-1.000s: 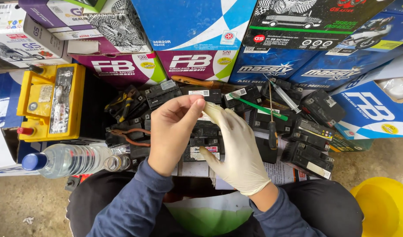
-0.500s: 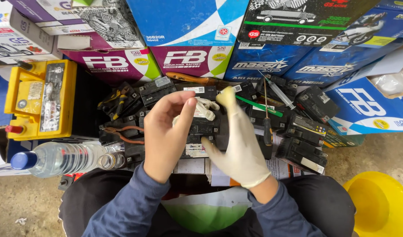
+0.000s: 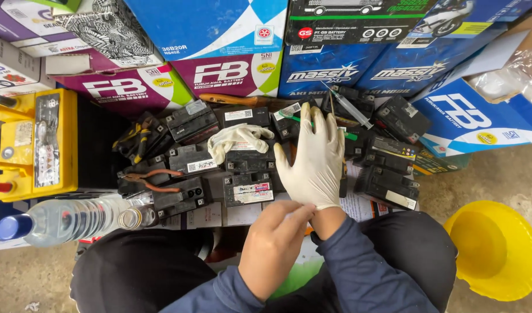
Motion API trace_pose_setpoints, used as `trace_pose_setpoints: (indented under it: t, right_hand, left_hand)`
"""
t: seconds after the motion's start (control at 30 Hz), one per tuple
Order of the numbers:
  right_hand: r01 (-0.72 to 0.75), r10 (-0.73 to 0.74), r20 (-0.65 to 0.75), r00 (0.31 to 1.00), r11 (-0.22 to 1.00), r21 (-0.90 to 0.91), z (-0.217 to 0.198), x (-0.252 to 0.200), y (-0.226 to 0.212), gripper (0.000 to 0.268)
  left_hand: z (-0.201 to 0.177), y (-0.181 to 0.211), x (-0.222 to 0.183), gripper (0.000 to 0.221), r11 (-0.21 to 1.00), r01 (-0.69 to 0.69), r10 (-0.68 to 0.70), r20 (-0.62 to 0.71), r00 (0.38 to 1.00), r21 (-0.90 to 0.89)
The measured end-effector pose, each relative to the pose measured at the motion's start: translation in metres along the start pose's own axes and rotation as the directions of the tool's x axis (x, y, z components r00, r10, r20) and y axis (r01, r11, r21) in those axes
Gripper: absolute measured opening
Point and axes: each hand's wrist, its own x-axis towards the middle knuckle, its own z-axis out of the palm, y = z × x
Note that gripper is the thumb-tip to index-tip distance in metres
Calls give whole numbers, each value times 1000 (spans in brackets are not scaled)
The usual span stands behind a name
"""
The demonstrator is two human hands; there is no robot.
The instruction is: Putting on a pair of white protective gloves while sitting on the floor surrounded by battery boxes
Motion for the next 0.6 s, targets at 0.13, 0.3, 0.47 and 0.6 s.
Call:
trace_pose_setpoints:
  t: [0.13,0.3,0.47,0.6]
  right_hand:
    - [25,-29,-50,998,996,-85,4,0,-1,84]
    - [78,-82,-118,990,996,-43,7,-6,-5,88]
    - [-82,109,-63,992,937,339,2,1,-15,63]
    - [-467,401,255,880,635,615,-26,11,-37,82]
  left_hand:
    - [-3,7,10,13,986,165,-166,-55,985,-26]
    - [-12,22,13,10,964,245,-253,-71,965,-101]
    - [-13,37,9,14,901,386,-367,126,922,-199]
    - [-6,53,3,9,904,343,-317,139,938,-254]
